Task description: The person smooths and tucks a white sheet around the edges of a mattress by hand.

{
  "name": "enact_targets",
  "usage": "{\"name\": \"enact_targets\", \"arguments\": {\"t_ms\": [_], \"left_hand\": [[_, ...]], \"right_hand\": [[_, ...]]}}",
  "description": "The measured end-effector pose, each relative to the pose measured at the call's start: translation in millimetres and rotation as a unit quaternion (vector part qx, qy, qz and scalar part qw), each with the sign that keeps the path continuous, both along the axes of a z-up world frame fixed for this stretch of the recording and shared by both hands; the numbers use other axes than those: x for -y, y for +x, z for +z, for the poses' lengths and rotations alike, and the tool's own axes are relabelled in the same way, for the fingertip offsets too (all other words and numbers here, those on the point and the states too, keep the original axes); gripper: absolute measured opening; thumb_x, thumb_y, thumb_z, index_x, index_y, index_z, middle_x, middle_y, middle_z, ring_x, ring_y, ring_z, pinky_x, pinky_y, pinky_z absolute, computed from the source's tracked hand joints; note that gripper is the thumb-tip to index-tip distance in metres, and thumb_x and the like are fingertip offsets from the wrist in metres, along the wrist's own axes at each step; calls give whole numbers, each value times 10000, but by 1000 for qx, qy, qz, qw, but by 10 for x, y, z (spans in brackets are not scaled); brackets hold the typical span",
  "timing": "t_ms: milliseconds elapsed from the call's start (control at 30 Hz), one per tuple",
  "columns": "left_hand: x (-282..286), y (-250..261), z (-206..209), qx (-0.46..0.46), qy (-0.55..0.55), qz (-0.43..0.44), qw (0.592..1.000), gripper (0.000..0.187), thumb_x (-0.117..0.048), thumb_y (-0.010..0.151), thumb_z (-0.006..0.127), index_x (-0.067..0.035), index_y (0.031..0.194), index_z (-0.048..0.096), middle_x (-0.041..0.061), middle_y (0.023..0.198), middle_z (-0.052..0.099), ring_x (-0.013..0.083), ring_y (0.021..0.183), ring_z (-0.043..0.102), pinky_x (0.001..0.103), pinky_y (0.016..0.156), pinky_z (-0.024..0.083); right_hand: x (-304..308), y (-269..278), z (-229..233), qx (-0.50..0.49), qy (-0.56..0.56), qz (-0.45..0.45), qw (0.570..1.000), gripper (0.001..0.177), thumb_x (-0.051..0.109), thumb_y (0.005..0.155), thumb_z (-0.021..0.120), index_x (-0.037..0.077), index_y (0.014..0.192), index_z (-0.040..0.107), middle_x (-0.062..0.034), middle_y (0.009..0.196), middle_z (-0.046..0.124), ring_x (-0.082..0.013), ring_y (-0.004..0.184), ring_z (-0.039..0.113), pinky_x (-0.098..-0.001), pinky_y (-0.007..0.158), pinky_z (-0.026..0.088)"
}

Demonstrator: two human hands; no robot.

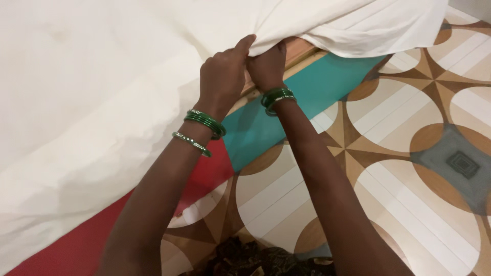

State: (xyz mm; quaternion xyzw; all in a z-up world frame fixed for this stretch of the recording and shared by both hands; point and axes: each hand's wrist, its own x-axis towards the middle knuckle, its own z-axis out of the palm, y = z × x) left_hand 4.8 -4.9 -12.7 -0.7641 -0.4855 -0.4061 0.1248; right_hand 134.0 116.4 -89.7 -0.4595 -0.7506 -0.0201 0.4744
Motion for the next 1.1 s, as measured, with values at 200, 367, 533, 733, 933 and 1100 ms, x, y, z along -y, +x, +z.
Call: {"name": "enact_targets", "arguments": {"t_ms": [200, 367, 533, 733, 933, 1100], "left_hand": [[100, -26, -126, -17, -13, -19, 1000, 441, -97, 966, 579, -133, 1405, 588, 77, 922, 773, 293, 742, 727, 432, 613, 557], [87, -27, -13, -16, -54, 16, 998, 369, -170, 1025, 577, -148, 1394, 587, 70, 882, 773, 295, 734, 726, 443, 598, 550], [166, -5, 90, -20, -92, 46, 995, 347, -209, 1057, 603, -145, 1398, 584, 119, 856, 752, 319, 797, 708, 453, 661, 545], [450, -23, -209, -65, 130, 6, 989, 463, -134, 997, 699, -65, 1436, 571, 158, 1508, 548, 334, 1382, 535, 451, 1062, 490], [680, -81, -502, -169, 127, 44, 976, 459, -95, 1041, 619, -142, 1482, 503, 106, 1629, 439, 298, 1494, 445, 474, 1156, 440], [702, -253, -616, -178, 132, 117, 968, 605, -23, 957, 603, -167, 1534, 489, 109, 1585, 454, 306, 1451, 465, 470, 1134, 441]], "right_hand": [[99, 385, -142, -23, 22, 11, 999, 460, -81, 793, 579, 2, 1237, 669, -231, 1318, 606, -449, 1258, 505, -520, 1094, 403], [-86, 696, -214, -81, 91, -43, 992, 551, -112, 757, 517, -32, 1295, 603, -209, 1512, 372, -417, 1362, 434, -520, 1209, 400], [104, 768, -7, -14, 140, -33, 990, 405, 32, 1039, 590, 55, 1442, 614, -183, 1622, 269, -391, 1463, 361, -476, 1200, 407], [245, 759, 51, -4, 114, 5, 993, 414, 71, 1110, 579, 45, 1522, 542, -154, 1634, 287, -346, 1506, 362, -477, 1234, 403], [408, 817, 107, 115, 105, -10, 988, 526, 42, 988, 609, 56, 1511, 558, -157, 1616, 325, -349, 1468, 381, -477, 1195, 359], [385, 906, 83, 200, 177, -37, 963, 620, 11, 875, 675, -21, 1477, 528, -149, 1604, 335, -356, 1485, 364, -484, 1185, 333]]}}
